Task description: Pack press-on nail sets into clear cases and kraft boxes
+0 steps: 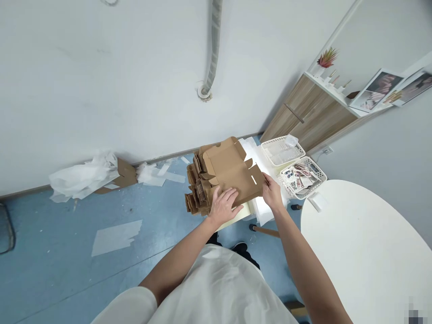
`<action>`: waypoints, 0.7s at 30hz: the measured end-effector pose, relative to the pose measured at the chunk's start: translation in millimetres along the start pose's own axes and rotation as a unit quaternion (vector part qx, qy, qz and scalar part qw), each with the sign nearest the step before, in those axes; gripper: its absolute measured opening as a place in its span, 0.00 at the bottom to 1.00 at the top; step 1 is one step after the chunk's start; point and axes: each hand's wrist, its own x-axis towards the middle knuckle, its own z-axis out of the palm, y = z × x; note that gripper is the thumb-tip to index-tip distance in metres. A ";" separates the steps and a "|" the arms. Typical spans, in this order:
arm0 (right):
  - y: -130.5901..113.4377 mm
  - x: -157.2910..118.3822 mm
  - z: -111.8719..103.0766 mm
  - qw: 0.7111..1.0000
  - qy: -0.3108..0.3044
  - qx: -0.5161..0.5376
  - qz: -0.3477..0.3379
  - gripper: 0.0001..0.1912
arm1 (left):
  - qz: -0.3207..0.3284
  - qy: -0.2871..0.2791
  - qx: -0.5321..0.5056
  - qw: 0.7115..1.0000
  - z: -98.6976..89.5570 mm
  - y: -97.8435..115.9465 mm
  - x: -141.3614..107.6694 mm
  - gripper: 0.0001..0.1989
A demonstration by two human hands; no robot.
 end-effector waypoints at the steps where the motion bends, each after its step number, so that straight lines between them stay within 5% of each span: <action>1: 3.3 -0.3 -3.6 1.000 0.006 0.018 -0.001 0.24 | -0.016 0.010 0.008 1.000 -3.9 0.3 -0.3 0.24; 6: 15.7 -5.0 -32.3 0.997 0.049 0.060 -0.010 0.24 | -0.158 0.088 0.041 0.983 -21.3 3.0 5.0 0.34; 10: 36.4 -22.8 -65.0 0.990 0.117 0.077 0.000 0.24 | -0.216 0.129 -0.051 0.967 -10.6 12.2 17.8 0.37; 16: 81.8 -81.0 -129.4 0.967 0.233 0.102 0.026 0.23 | -0.167 -0.001 -0.300 0.939 41.1 56.9 38.1 0.20; 21: 123.5 -147.4 -187.5 0.943 0.309 0.078 0.100 0.21 | -0.107 -0.100 -0.278 0.949 81.2 129.1 48.4 0.14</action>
